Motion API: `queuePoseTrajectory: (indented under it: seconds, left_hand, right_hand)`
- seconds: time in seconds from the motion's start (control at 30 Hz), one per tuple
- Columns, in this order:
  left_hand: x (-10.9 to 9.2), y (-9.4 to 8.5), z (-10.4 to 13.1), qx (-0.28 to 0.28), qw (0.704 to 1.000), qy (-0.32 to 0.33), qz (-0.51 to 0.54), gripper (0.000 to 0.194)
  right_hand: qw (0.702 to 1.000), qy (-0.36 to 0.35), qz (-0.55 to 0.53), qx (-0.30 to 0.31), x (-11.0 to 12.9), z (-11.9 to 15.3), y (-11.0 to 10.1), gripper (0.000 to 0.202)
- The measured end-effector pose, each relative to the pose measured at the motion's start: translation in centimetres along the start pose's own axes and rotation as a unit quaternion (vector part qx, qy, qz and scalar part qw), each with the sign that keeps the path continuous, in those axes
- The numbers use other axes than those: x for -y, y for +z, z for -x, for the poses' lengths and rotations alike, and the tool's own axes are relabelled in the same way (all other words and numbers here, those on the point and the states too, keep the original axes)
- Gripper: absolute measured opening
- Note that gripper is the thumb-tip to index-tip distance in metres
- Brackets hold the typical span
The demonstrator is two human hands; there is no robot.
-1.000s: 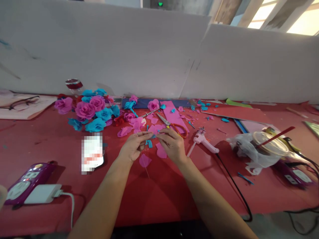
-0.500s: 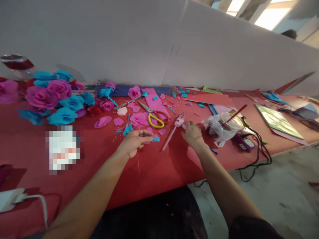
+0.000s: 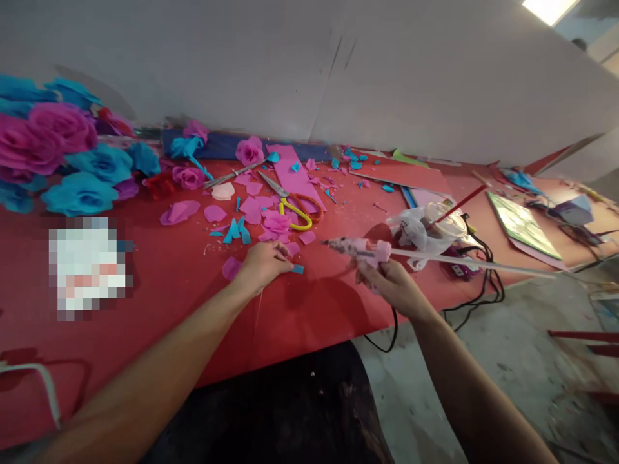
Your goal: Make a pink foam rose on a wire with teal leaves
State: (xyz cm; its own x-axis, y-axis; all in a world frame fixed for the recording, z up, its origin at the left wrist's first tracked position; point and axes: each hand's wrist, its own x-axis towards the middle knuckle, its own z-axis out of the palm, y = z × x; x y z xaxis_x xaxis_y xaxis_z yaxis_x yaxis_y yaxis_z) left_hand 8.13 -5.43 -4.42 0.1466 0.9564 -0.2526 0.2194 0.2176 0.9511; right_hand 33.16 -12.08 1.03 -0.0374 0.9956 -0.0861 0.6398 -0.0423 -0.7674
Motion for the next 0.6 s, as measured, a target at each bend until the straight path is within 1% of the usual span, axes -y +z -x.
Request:
queuePoseTrajectory:
  seconds: [0.07,0.13,0.27,0.4,0.5,0.6]
  left_hand:
    - [0.1,-0.1,-0.1,0.005,1.0,-0.005,-0.015,0.027]
    - [0.2,-0.1,-0.3,0.011,0.999,-0.014,-0.028,0.028]
    - [0.6,-0.2,-0.7,0.033,0.998,-0.013,-0.056,0.022]
    - [0.3,-0.3,-0.6,0.031,0.995,-0.009,-0.093,0.02]
    - [-0.1,-0.3,-0.5,0.031,0.993,-0.012,-0.109,0.019]
    - [-0.4,-0.3,-0.4,0.032,0.992,-0.014,-0.121,0.018]
  right_hand:
    - [0.997,-0.004,-0.058,0.055,0.3,1.5,0.7,0.035]
    - [0.996,-0.023,-0.057,0.07,0.5,2.2,1.4,0.034]
    - [0.995,-0.051,-0.011,0.087,0.3,1.8,2.0,0.032]
    - [0.993,-0.076,0.03,0.089,0.0,1.1,2.1,0.028]
    - [0.993,-0.073,0.048,0.084,-0.1,0.9,2.2,0.027]
    - [0.991,-0.069,0.064,0.092,-0.1,0.7,2.3,0.028]
